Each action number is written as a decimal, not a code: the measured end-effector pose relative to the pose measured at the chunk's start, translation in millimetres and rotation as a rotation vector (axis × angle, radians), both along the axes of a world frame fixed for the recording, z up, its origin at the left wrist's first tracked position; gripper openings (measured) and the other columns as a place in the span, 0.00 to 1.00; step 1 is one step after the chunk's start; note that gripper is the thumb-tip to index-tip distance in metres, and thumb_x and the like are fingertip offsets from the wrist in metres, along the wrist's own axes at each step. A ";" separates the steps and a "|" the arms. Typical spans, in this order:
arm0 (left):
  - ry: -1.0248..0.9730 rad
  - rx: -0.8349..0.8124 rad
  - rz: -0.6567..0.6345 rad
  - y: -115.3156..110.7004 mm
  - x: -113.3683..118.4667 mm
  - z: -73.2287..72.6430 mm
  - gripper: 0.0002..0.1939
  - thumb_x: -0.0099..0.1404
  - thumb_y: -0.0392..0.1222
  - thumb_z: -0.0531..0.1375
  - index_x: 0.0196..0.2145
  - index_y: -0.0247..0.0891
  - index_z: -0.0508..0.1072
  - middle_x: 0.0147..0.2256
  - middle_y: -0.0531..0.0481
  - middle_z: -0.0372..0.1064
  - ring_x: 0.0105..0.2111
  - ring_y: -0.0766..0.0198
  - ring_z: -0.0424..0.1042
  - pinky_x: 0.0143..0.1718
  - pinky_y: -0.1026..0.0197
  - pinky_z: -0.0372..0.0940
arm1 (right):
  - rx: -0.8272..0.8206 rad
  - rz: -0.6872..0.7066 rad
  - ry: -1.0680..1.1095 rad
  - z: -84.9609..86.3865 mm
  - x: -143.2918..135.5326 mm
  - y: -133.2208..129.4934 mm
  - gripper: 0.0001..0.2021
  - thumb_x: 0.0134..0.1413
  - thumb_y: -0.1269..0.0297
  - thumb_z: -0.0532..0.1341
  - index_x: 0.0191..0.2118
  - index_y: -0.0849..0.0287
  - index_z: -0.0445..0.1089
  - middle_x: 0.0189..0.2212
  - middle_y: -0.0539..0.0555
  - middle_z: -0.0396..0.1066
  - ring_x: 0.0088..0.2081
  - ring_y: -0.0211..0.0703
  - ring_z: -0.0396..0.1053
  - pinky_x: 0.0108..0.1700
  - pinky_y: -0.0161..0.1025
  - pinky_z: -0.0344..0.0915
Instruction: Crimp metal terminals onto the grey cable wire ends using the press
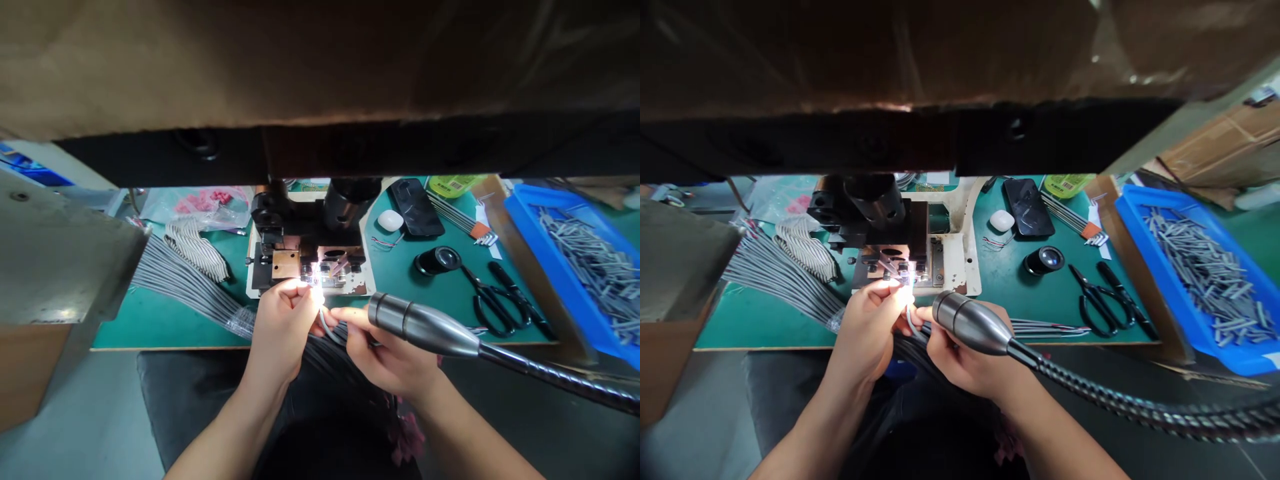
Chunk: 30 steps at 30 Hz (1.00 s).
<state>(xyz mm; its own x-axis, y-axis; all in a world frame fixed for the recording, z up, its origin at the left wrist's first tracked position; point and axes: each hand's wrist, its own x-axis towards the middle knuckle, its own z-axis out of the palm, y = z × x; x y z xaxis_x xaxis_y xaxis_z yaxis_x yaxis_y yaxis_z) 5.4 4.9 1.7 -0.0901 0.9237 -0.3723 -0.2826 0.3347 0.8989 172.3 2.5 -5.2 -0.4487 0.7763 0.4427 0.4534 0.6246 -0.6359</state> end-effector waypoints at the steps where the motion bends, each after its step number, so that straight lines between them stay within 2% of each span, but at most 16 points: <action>1: 0.000 0.002 -0.003 -0.1 0.1 -0.2 0.12 0.65 0.37 0.60 0.23 0.36 0.72 0.20 0.53 0.72 0.19 0.72 0.67 0.22 0.71 0.63 | 0.004 0.003 0.004 -0.2 0.2 -0.2 0.30 0.56 0.77 0.60 0.61 0.41 0.66 0.43 0.47 0.79 0.39 0.45 0.77 0.42 0.45 0.72; 15: 0.004 0.015 0.003 0.0 1.5 -2.1 0.11 0.64 0.35 0.59 0.23 0.35 0.71 0.19 0.53 0.71 0.19 0.71 0.66 0.22 0.71 0.62 | 0.110 -0.040 -0.040 3.2 -0.6 -2.1 0.21 0.58 0.75 0.60 0.55 0.48 0.69 0.37 0.47 0.79 0.31 0.41 0.76 0.35 0.41 0.72; 20: 0.008 0.011 -0.010 -2.2 0.8 -2.6 0.11 0.65 0.38 0.60 0.25 0.35 0.72 0.20 0.52 0.72 0.20 0.71 0.67 0.22 0.71 0.62 | 0.136 -0.075 -0.071 3.1 -0.5 -4.2 0.19 0.58 0.74 0.60 0.53 0.50 0.71 0.36 0.47 0.79 0.32 0.41 0.76 0.37 0.40 0.71; 22: 0.018 -0.001 -0.010 -2.9 0.0 -3.5 0.10 0.66 0.39 0.60 0.26 0.35 0.72 0.20 0.52 0.72 0.19 0.71 0.67 0.22 0.71 0.62 | 0.124 -0.118 -0.085 2.2 -0.5 -6.3 0.14 0.59 0.71 0.60 0.49 0.52 0.72 0.28 0.46 0.76 0.28 0.41 0.74 0.34 0.39 0.69; 25: 0.047 -0.013 -0.015 -2.8 -0.8 -5.4 0.09 0.66 0.41 0.60 0.28 0.36 0.72 0.21 0.52 0.73 0.20 0.70 0.68 0.23 0.70 0.63 | 0.048 -0.180 -0.139 1.5 -1.1 -11.3 0.08 0.60 0.62 0.60 0.40 0.57 0.75 0.17 0.44 0.63 0.19 0.37 0.64 0.24 0.36 0.61; 27: 0.085 0.001 -0.027 -2.9 -0.9 -5.4 0.10 0.66 0.42 0.59 0.29 0.36 0.72 0.22 0.51 0.74 0.20 0.68 0.69 0.23 0.69 0.63 | -0.019 -0.162 -0.171 1.3 -2.6 -14.4 0.10 0.61 0.58 0.60 0.35 0.57 0.75 0.16 0.43 0.60 0.18 0.35 0.61 0.21 0.35 0.56; 30: 0.188 0.061 -0.087 -8.4 -2.8 0.5 0.11 0.67 0.41 0.58 0.28 0.37 0.71 0.23 0.51 0.76 0.23 0.67 0.72 0.26 0.67 0.65 | -0.035 -0.082 -0.178 1.0 -5.5 -16.1 0.09 0.61 0.61 0.60 0.31 0.56 0.73 0.17 0.44 0.62 0.19 0.34 0.62 0.24 0.34 0.56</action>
